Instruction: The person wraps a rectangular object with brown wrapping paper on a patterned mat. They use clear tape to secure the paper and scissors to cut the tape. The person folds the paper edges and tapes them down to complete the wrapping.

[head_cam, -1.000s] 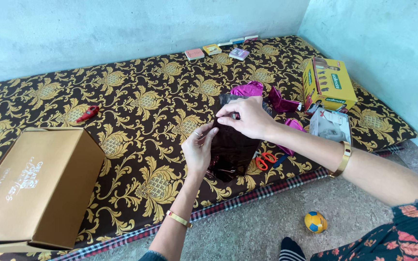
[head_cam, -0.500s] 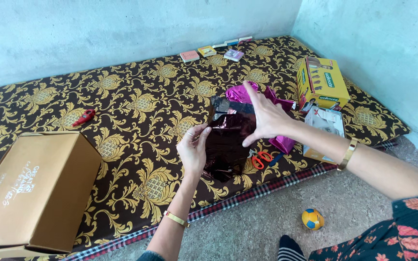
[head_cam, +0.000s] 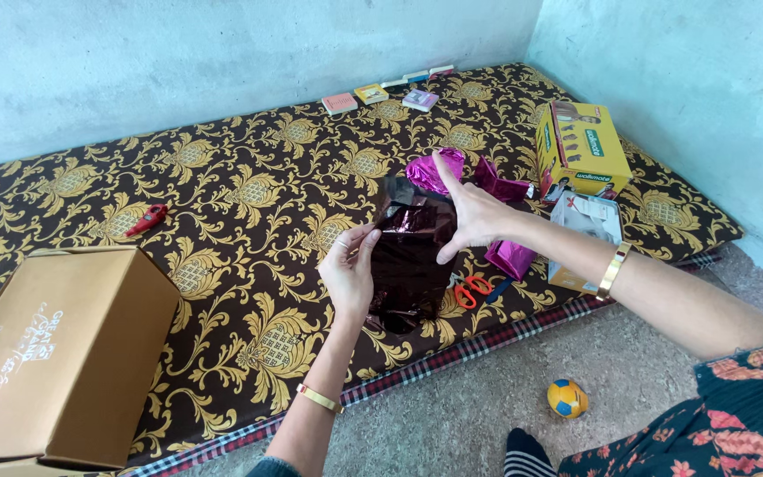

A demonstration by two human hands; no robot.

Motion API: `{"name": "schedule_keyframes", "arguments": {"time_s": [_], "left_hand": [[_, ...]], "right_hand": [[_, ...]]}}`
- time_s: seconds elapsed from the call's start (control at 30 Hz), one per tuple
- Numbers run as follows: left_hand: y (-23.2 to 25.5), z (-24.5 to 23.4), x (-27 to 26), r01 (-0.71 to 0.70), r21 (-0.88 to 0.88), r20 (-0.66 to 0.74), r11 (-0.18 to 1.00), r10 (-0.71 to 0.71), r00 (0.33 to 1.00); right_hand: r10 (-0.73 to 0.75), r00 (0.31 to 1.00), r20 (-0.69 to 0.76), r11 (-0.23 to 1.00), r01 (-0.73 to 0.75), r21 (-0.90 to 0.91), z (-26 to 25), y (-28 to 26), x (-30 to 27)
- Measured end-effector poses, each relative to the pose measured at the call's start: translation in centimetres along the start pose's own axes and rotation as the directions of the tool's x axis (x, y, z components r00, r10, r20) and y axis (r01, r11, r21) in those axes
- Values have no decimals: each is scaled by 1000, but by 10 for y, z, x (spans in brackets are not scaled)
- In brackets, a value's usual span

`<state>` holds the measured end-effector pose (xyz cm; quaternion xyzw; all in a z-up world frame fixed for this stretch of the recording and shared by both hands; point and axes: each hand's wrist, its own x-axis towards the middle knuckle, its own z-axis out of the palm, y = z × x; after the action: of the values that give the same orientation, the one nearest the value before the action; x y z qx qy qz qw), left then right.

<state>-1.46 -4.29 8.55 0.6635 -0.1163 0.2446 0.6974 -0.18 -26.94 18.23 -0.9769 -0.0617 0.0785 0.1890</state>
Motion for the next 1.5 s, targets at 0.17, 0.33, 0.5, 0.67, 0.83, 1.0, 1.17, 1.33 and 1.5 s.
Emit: {"name": "schedule_keyframes", "arguments": {"time_s": [0.17, 0.33, 0.5, 0.67, 0.83, 1.0, 1.17, 1.33, 1.5], "left_hand": [[-1, 1, 1, 46, 52, -4, 998, -46, 999], [-1, 2, -1, 92, -1, 22, 996, -92, 996], [1, 3, 0, 138, -1, 35, 990, -137, 990], [0, 5, 0, 131, -81, 32, 988, -129, 991], [1, 7, 0, 121, -64, 9, 991, -121, 993], [3, 11, -1, 97, -94, -13, 991, -99, 995], [6, 15, -2, 118, -104, -34, 988, -122, 992], [7, 14, 0, 63, -126, -26, 990, -67, 997], [6, 14, 0, 52, -86, -26, 995, -54, 998]], "right_hand": [[-31, 998, -62, 999, 29, -35, 0, -7, -6], [40, 998, -55, 979, -51, -199, -2, -9, -2], [-44, 997, -71, 964, 23, -267, -5, -8, 2], [-236, 937, -259, 958, 181, -220, -8, -13, -2], [-490, 779, -392, 870, 414, -267, -10, -33, 2], [-498, 812, -303, 860, 419, -290, -3, -55, 7], [-525, 799, -293, 843, 441, -308, 3, -60, 10], [-533, 799, -277, 830, 432, -352, 5, -58, 17], [-531, 798, -285, 823, 406, -397, 5, -70, 15]]}}
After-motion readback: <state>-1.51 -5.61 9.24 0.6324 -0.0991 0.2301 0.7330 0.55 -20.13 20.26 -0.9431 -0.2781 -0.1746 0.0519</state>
